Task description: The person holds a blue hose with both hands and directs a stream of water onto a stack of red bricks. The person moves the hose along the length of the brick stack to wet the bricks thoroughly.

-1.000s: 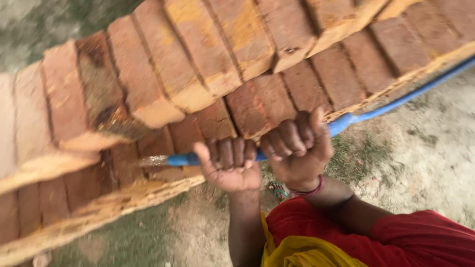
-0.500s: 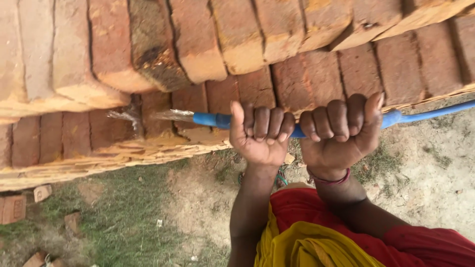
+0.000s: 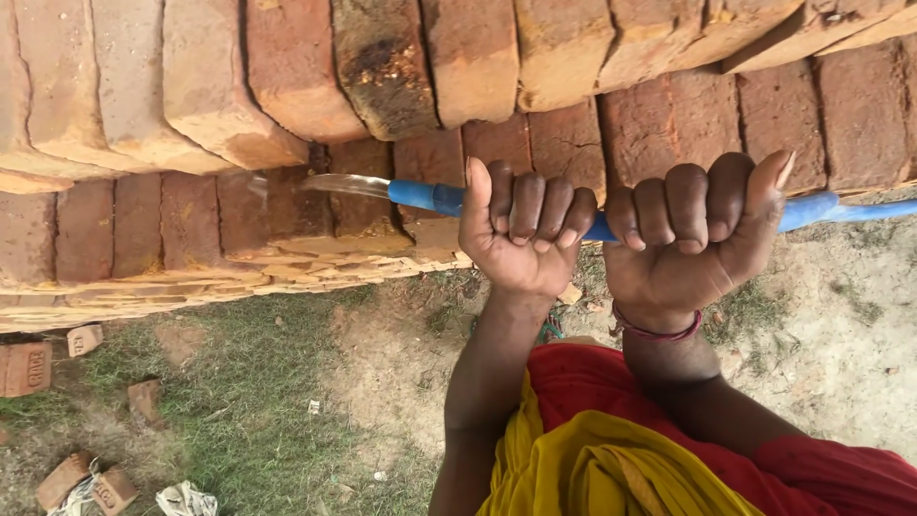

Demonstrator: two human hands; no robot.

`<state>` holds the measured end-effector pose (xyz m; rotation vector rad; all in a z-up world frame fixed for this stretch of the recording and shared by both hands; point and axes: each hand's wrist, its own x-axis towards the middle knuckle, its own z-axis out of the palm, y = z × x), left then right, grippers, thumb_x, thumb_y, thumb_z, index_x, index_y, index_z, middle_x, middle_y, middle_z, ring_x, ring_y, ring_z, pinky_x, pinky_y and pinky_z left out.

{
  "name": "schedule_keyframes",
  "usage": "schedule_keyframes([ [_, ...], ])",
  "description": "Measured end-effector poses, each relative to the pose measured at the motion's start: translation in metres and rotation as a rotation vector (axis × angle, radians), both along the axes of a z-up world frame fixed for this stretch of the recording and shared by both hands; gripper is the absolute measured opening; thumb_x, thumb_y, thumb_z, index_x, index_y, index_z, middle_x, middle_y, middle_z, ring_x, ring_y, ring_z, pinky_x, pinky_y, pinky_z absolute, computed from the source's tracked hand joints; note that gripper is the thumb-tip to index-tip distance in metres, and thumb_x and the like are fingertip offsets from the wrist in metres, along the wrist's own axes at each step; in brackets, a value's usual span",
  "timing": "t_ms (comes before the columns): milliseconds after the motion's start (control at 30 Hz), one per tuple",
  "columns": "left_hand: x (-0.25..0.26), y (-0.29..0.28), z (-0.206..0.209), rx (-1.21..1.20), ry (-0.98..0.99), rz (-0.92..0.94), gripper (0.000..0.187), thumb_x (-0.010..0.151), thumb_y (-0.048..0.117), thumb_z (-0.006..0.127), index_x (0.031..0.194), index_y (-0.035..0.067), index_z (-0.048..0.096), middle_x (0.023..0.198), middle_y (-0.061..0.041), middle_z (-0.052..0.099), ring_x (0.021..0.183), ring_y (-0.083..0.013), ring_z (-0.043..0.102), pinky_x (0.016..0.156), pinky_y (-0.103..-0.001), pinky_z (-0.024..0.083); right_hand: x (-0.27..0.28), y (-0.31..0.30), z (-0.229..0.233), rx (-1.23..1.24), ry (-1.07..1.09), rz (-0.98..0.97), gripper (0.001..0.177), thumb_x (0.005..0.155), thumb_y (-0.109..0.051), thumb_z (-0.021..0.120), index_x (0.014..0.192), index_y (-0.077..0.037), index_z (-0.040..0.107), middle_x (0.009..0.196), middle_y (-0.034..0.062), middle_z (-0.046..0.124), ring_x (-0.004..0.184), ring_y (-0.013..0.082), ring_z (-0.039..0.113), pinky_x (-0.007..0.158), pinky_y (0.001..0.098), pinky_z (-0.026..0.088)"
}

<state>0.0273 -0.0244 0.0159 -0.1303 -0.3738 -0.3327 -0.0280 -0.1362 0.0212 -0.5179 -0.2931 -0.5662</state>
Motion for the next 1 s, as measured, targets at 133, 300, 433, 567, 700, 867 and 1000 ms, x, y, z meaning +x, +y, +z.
schedule_keyframes([
  [133, 0.005, 0.014, 0.001, -0.008, 0.026, -0.012, 0.055, 0.121, 0.044, 0.027, 0.073, 0.018, 0.038, 0.057, 0.005, 0.03, 0.052, -0.0103, 0.03, 0.059, -0.029, 0.041, 0.007, 0.012, -0.001, -0.009, 0.009, 0.011, 0.055, 0.12, -0.046, 0.023, 0.074, -0.019, 0.037, 0.055, -0.0067, 0.028, 0.047, 0.0072, 0.016, 0.044, 0.0253, 0.028],
  [300, 0.012, 0.029, 0.002, -0.021, 0.038, -0.019, 0.055, 0.121, 0.043, 0.027, 0.073, 0.018, 0.037, 0.057, 0.006, 0.03, 0.052, -0.0105, 0.03, 0.059, -0.029, 0.041, 0.015, 0.025, -0.006, 0.001, -0.002, 0.01, 0.057, 0.12, -0.047, 0.023, 0.072, -0.019, 0.037, 0.053, -0.0072, 0.028, 0.045, 0.0063, 0.014, 0.043, 0.0248, 0.029],
  [433, 0.016, 0.038, 0.0, -0.012, 0.029, -0.012, 0.055, 0.121, 0.042, 0.028, 0.073, 0.018, 0.038, 0.057, 0.006, 0.03, 0.052, -0.0104, 0.03, 0.059, -0.029, 0.041, 0.017, 0.035, -0.004, 0.006, 0.02, 0.015, 0.058, 0.12, -0.048, 0.023, 0.072, -0.019, 0.037, 0.053, -0.0072, 0.028, 0.046, 0.0066, 0.014, 0.043, 0.0249, 0.029],
  [567, 0.019, 0.047, 0.001, -0.025, 0.029, -0.004, 0.054, 0.121, 0.042, 0.029, 0.073, 0.018, 0.038, 0.057, 0.006, 0.03, 0.052, -0.0107, 0.031, 0.059, -0.029, 0.042, 0.022, 0.045, -0.002, -0.011, 0.02, 0.02, 0.058, 0.121, -0.047, 0.023, 0.073, -0.018, 0.037, 0.053, -0.0068, 0.028, 0.046, 0.0069, 0.015, 0.044, 0.0251, 0.03],
  [700, 0.022, 0.054, -0.003, -0.044, -0.013, 0.014, 0.054, 0.121, 0.042, 0.029, 0.073, 0.019, 0.039, 0.057, 0.006, 0.032, 0.052, -0.0099, 0.031, 0.058, -0.029, 0.042, 0.025, 0.053, -0.002, -0.024, 0.005, 0.011, 0.057, 0.121, -0.046, 0.024, 0.073, -0.019, 0.037, 0.053, -0.0069, 0.028, 0.046, 0.0066, 0.016, 0.043, 0.0254, 0.03],
  [867, 0.022, 0.06, -0.002, -0.044, 0.006, 0.006, 0.054, 0.12, 0.042, 0.03, 0.073, 0.018, 0.039, 0.056, 0.006, 0.032, 0.051, -0.0101, 0.032, 0.058, -0.029, 0.042, 0.025, 0.061, -0.001, -0.035, -0.002, -0.005, 0.055, 0.12, -0.047, 0.025, 0.074, -0.019, 0.037, 0.054, -0.0071, 0.028, 0.046, 0.0065, 0.017, 0.043, 0.0258, 0.03],
  [1000, 0.02, 0.065, 0.0, -0.014, 0.027, 0.004, 0.054, 0.121, 0.042, 0.03, 0.074, 0.018, 0.04, 0.056, 0.006, 0.032, 0.051, -0.01, 0.031, 0.057, -0.029, 0.042, 0.025, 0.066, 0.001, -0.075, -0.003, -0.028, 0.054, 0.121, -0.046, 0.03, 0.075, -0.019, 0.037, 0.055, -0.0076, 0.028, 0.045, 0.0058, 0.018, 0.043, 0.0256, 0.03],
])
